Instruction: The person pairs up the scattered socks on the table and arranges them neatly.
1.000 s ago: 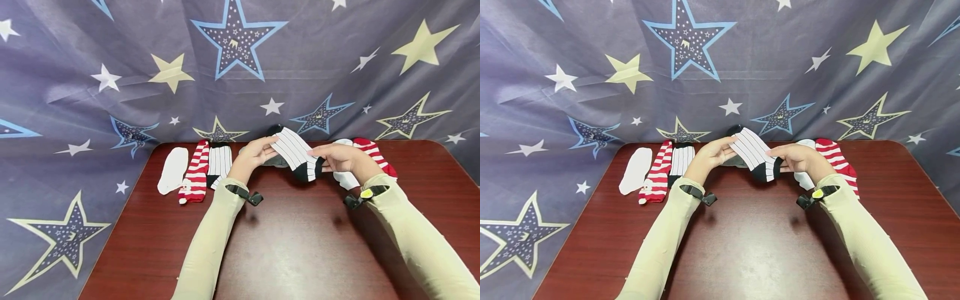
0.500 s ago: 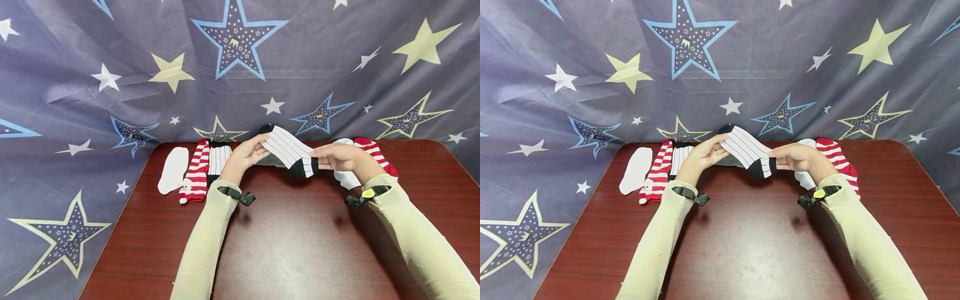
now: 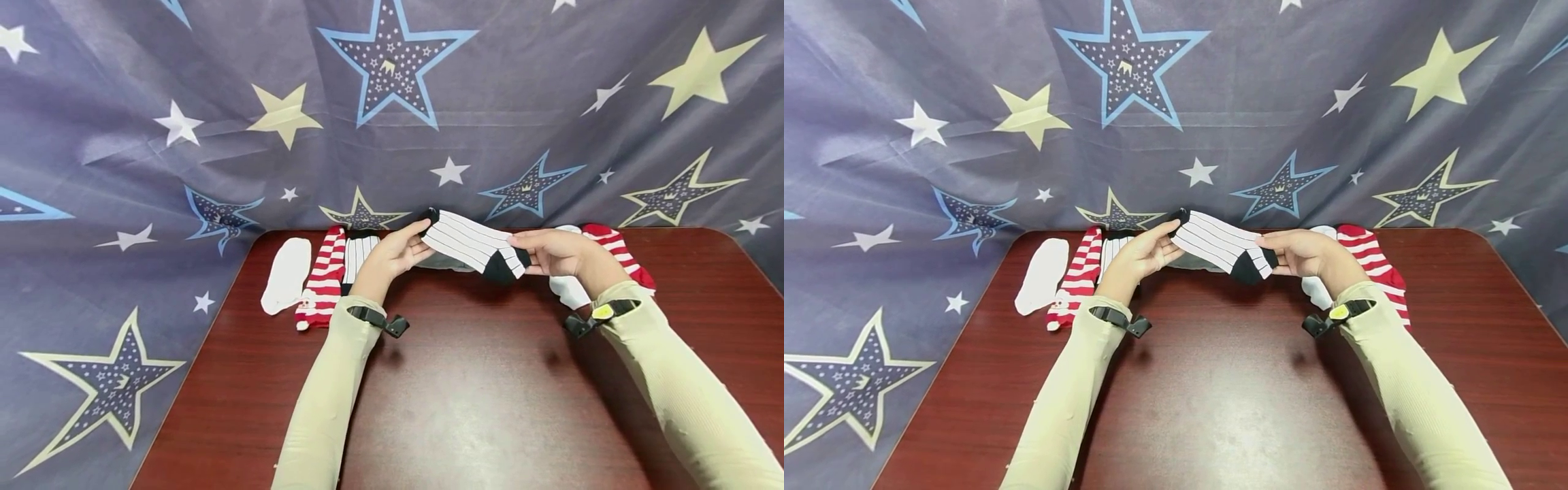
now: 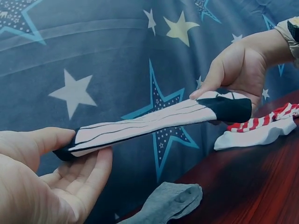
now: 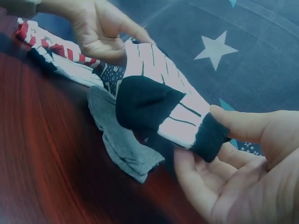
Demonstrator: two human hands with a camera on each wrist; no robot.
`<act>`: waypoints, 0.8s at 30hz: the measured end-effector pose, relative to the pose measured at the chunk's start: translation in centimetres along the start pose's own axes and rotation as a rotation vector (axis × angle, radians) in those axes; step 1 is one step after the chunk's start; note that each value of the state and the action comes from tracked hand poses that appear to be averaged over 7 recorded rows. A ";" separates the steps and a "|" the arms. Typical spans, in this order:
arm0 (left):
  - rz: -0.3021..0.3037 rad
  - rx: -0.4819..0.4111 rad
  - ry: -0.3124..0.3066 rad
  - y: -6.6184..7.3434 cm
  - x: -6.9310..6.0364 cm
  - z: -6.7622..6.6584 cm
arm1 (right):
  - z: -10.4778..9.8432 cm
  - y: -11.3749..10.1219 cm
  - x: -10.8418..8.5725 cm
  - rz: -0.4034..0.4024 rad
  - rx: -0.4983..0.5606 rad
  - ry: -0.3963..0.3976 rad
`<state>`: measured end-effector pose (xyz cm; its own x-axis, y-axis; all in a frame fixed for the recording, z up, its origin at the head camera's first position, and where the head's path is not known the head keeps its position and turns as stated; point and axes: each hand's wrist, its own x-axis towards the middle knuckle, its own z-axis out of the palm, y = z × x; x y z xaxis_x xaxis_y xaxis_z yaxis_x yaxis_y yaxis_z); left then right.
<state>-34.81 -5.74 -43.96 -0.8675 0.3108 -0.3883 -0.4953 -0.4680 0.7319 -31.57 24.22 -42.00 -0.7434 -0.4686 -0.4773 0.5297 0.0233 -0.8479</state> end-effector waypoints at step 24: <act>-0.017 0.088 -0.068 1.0 -1.9 -1.7 | 0.1 -1.6 -1.0 -0.043 0.241 -0.008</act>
<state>-33.76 -8.18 -43.48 -0.8526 0.3750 -0.3640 -0.5011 -0.3887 0.7732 -31.64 24.55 -40.14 -0.7644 -0.4715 -0.4397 0.5808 -0.2075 -0.7872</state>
